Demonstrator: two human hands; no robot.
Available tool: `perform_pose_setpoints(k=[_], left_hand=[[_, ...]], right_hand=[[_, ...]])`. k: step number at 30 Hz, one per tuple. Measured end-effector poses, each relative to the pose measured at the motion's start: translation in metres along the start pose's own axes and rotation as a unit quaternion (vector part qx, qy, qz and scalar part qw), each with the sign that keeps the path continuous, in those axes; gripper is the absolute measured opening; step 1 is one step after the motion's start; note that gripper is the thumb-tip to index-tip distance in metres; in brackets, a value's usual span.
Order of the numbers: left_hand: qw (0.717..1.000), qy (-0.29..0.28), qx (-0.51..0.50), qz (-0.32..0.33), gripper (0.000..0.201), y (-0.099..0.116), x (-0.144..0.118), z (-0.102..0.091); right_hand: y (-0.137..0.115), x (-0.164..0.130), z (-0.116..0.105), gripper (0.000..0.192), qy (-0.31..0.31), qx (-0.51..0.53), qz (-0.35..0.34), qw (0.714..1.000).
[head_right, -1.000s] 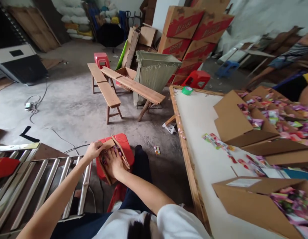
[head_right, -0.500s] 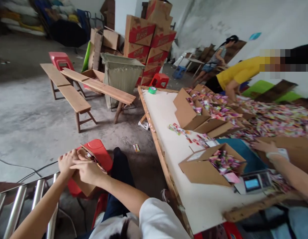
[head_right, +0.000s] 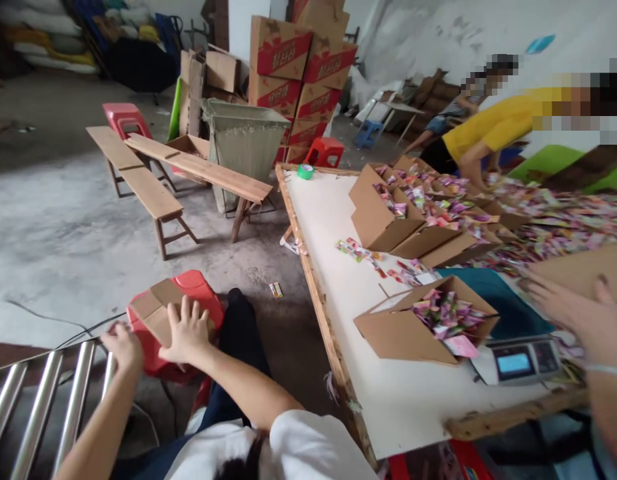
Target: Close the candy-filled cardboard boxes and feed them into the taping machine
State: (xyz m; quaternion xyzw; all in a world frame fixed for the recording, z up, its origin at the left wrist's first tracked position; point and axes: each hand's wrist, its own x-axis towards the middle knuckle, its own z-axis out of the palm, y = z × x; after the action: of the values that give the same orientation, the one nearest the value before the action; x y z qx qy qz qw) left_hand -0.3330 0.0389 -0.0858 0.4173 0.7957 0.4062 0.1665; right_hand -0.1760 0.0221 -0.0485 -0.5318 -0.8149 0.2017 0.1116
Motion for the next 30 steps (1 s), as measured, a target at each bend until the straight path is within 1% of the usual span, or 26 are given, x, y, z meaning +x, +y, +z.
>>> perform_pose_setpoints(k=[1, 2, 3, 4, 5, 7, 8, 9, 10, 11, 13, 16, 17, 18, 20, 21, 22, 23, 24, 25, 26, 27, 28, 30], left_hand=[[0.999, -0.008, -0.029, -0.039, 0.043, -0.005, -0.024, 0.005], [0.993, -0.033, -0.07, -0.09, 0.043, -0.009, -0.048, 0.012], [0.979, -0.066, -0.12, -0.149, 0.046, -0.01, -0.071, 0.02], [0.956, -0.099, -0.185, -0.205, 0.05, -0.008, -0.091, 0.03], [0.925, -0.122, -0.257, -0.253, 0.054, -0.006, -0.107, 0.038], [0.862, -0.14, -0.369, -0.319, 0.06, 0.0, -0.126, 0.05], [0.839, -0.136, -0.4, -0.344, 0.062, 0.001, -0.131, 0.052], [0.823, -0.129, -0.414, -0.365, 0.066, 0.001, -0.134, 0.05], [0.816, -0.117, -0.418, -0.382, 0.069, -0.001, -0.136, 0.044], [0.814, -0.101, -0.419, -0.389, 0.072, -0.006, -0.136, 0.036], [0.827, -0.043, -0.428, -0.363, 0.074, -0.02, -0.135, 0.013], [0.85, 0.074, -0.433, -0.289, 0.073, -0.05, -0.129, -0.031], [0.857, 0.092, -0.425, -0.279, 0.074, -0.06, -0.127, -0.047], [0.865, 0.095, -0.406, -0.28, 0.075, -0.07, -0.127, -0.065], [0.894, 0.093, -0.32, -0.3, 0.072, -0.084, -0.133, -0.101], [0.914, 0.112, -0.252, -0.297, 0.071, -0.087, -0.139, -0.12], [0.933, 0.15, -0.176, -0.276, 0.072, -0.086, -0.146, -0.137], [0.946, 0.201, -0.1, -0.235, 0.076, -0.083, -0.151, -0.153], [0.951, 0.249, -0.035, -0.178, 0.078, -0.078, -0.154, -0.166], [0.954, 0.276, 0.014, -0.116, 0.076, -0.072, -0.153, -0.177], [0.958, 0.277, 0.047, -0.055, 0.071, -0.066, -0.147, -0.187], [0.965, 0.254, 0.069, -0.006, 0.065, -0.062, -0.138, -0.194], [0.972, 0.215, 0.087, 0.03, 0.062, -0.06, -0.127, -0.199], [0.981, 0.127, 0.128, 0.065, 0.067, -0.06, -0.104, -0.206]], right_hand=[[0.013, 0.003, -0.011, 0.115, -0.002, 0.019, -0.003, 1.0], [0.028, 0.006, -0.021, 0.112, -0.008, 0.042, -0.01, 0.999], [0.043, 0.008, -0.03, 0.11, -0.017, 0.07, -0.02, 0.997], [0.058, 0.009, -0.036, 0.108, -0.024, 0.104, -0.027, 0.994], [0.071, 0.009, -0.04, 0.106, -0.026, 0.139, -0.028, 0.99], [0.087, 0.003, -0.041, 0.104, -0.01, 0.199, -0.015, 0.98], [0.089, -0.001, -0.04, 0.104, 0.002, 0.217, -0.009, 0.976], [0.087, -0.006, -0.037, 0.104, 0.011, 0.228, -0.008, 0.973], [0.08, -0.01, -0.035, 0.105, 0.016, 0.233, -0.015, 0.972], [0.068, -0.012, -0.033, 0.106, 0.015, 0.232, -0.032, 0.972], [0.032, -0.012, -0.032, 0.108, -0.003, 0.218, -0.095, 0.971], [-0.042, 0.001, -0.027, 0.108, -0.037, 0.175, -0.232, 0.956], [-0.068, 0.007, -0.023, 0.106, -0.049, 0.155, -0.276, 0.947], [-0.094, 0.012, -0.017, 0.105, -0.064, 0.133, -0.315, 0.937], [-0.139, 0.016, 0.0, 0.101, -0.1, 0.085, -0.373, 0.919], [-0.158, 0.015, 0.011, 0.1, -0.115, 0.063, -0.395, 0.909], [-0.173, 0.013, 0.021, 0.1, -0.128, 0.046, -0.414, 0.9], [-0.186, 0.011, 0.032, 0.1, -0.136, 0.036, -0.427, 0.893], [-0.196, 0.009, 0.041, 0.099, -0.14, 0.033, -0.433, 0.89], [-0.205, 0.009, 0.049, 0.099, -0.141, 0.034, -0.432, 0.89], [-0.212, 0.011, 0.056, 0.098, -0.144, 0.037, -0.431, 0.89], [-0.218, 0.015, 0.061, 0.096, -0.15, 0.038, -0.43, 0.889], [-0.222, 0.021, 0.064, 0.093, -0.161, 0.039, -0.433, 0.886], [-0.225, 0.036, 0.062, 0.092, -0.203, 0.051, -0.45, 0.868]])
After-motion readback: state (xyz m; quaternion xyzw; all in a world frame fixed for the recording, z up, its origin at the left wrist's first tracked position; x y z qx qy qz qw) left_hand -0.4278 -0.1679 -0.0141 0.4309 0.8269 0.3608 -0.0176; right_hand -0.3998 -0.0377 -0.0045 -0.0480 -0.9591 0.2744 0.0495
